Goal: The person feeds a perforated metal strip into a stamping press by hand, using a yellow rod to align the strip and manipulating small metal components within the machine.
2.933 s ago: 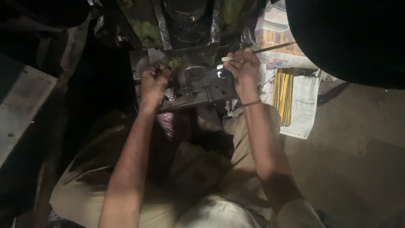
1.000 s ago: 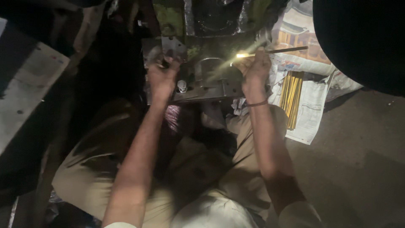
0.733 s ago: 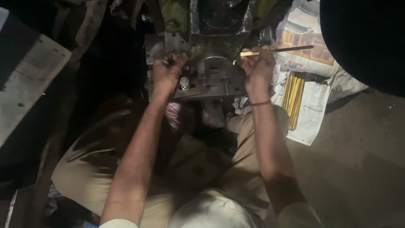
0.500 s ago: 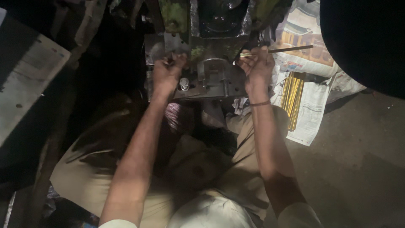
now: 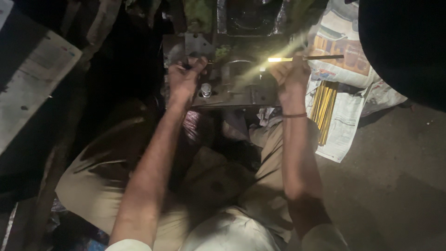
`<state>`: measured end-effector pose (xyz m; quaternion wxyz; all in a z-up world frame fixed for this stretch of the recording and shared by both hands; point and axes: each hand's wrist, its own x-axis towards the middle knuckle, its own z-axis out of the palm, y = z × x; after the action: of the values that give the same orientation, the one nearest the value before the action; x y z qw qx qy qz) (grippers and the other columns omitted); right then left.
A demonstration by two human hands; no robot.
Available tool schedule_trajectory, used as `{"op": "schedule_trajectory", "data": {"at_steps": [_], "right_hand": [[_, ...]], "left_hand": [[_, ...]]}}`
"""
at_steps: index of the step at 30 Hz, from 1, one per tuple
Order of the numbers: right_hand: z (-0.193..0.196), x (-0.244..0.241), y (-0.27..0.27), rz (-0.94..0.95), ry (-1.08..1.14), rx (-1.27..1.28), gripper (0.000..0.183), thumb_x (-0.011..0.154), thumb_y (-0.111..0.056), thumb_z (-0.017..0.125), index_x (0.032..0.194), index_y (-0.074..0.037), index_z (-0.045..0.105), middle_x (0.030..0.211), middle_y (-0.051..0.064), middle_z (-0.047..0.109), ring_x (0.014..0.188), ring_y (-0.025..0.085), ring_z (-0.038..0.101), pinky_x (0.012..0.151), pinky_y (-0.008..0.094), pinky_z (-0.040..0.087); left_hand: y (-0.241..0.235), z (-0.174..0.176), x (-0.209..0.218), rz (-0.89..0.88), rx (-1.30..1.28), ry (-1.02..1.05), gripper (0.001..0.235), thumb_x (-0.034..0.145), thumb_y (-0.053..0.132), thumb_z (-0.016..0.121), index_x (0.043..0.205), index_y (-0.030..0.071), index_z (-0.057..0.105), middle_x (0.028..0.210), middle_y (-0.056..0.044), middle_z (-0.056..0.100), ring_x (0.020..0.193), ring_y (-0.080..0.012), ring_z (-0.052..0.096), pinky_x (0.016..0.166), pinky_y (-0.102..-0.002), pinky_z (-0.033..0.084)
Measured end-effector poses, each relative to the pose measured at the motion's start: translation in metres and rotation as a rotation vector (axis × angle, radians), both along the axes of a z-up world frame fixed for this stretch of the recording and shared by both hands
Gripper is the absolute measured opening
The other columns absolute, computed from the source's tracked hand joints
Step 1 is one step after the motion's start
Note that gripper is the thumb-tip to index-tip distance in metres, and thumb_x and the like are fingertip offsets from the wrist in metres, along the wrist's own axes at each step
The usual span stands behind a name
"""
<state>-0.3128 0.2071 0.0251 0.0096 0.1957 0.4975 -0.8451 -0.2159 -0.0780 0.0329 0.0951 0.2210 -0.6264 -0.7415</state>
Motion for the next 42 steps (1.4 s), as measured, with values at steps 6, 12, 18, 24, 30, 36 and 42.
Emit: {"op": "schedule_trajectory", "data": {"at_steps": [6, 12, 18, 24, 30, 36, 42], "right_hand": [[-0.005, 0.002, -0.002, 0.047, 0.121, -0.002, 0.031, 0.106, -0.030, 0.053, 0.102, 0.000, 0.058, 0.087, 0.019, 0.070, 0.072, 0.026, 0.070, 0.070, 0.040, 0.066], [-0.010, -0.002, -0.002, 0.044, 0.114, 0.015, 0.031, 0.105, -0.027, 0.052, 0.102, 0.003, 0.060, 0.086, 0.019, 0.071, 0.072, 0.025, 0.071, 0.067, 0.037, 0.067], [-0.020, -0.002, -0.011, -0.058, 0.085, 0.137, 0.021, 0.105, -0.030, 0.056, 0.111, -0.010, 0.060, 0.077, 0.006, 0.056, 0.065, 0.018, 0.061, 0.060, 0.038, 0.065], [-0.024, -0.003, -0.006, 0.021, 0.142, 0.084, 0.031, 0.108, -0.032, 0.055, 0.107, -0.002, 0.059, 0.086, 0.013, 0.066, 0.071, 0.021, 0.069, 0.063, 0.034, 0.061], [-0.022, -0.002, -0.006, 0.058, 0.151, 0.065, 0.036, 0.106, -0.035, 0.054, 0.105, 0.001, 0.058, 0.094, 0.019, 0.071, 0.075, 0.024, 0.071, 0.069, 0.038, 0.066], [-0.024, -0.005, -0.008, 0.020, 0.148, 0.082, 0.032, 0.106, -0.032, 0.055, 0.106, 0.000, 0.058, 0.087, 0.014, 0.065, 0.074, 0.025, 0.069, 0.066, 0.040, 0.063], [-0.018, -0.007, -0.012, -0.034, -0.019, 0.088, 0.026, 0.105, -0.032, 0.053, 0.113, -0.008, 0.058, 0.084, 0.008, 0.060, 0.075, 0.023, 0.062, 0.063, 0.039, 0.059]], "left_hand": [[0.001, -0.004, -0.004, 0.053, -0.048, 0.082, 0.024, 0.086, 0.023, 0.084, 0.092, 0.007, 0.067, 0.093, -0.004, 0.077, 0.084, -0.0122, 0.072, 0.080, -0.030, 0.058], [0.003, 0.004, 0.001, 0.058, -0.157, -0.016, 0.025, 0.089, 0.028, 0.083, 0.093, 0.008, 0.069, 0.092, -0.004, 0.076, 0.084, -0.0151, 0.073, 0.081, -0.034, 0.058], [0.004, 0.007, 0.002, 0.121, -0.038, 0.075, 0.022, 0.087, 0.023, 0.082, 0.088, 0.006, 0.068, 0.086, -0.003, 0.073, 0.076, -0.0136, 0.073, 0.074, -0.035, 0.060], [0.004, 0.025, 0.011, -0.035, -0.020, -0.138, 0.025, 0.097, 0.026, 0.079, 0.092, 0.002, 0.077, 0.074, -0.005, 0.068, 0.066, -0.0150, 0.056, 0.069, -0.037, 0.044], [0.004, 0.036, 0.007, -0.092, 0.024, -0.108, 0.023, 0.091, 0.030, 0.072, 0.103, 0.012, 0.079, 0.076, 0.001, 0.078, 0.067, -0.0034, 0.069, 0.068, -0.025, 0.057], [0.005, 0.034, 0.007, -0.101, 0.006, -0.156, 0.030, 0.097, 0.034, 0.071, 0.099, 0.006, 0.079, 0.075, -0.001, 0.073, 0.060, -0.0100, 0.051, 0.057, -0.030, 0.045], [0.003, 0.030, 0.010, -0.032, 0.058, -0.127, 0.028, 0.096, 0.032, 0.072, 0.092, 0.006, 0.079, 0.071, -0.001, 0.073, 0.061, -0.0076, 0.061, 0.058, -0.025, 0.049]]}}
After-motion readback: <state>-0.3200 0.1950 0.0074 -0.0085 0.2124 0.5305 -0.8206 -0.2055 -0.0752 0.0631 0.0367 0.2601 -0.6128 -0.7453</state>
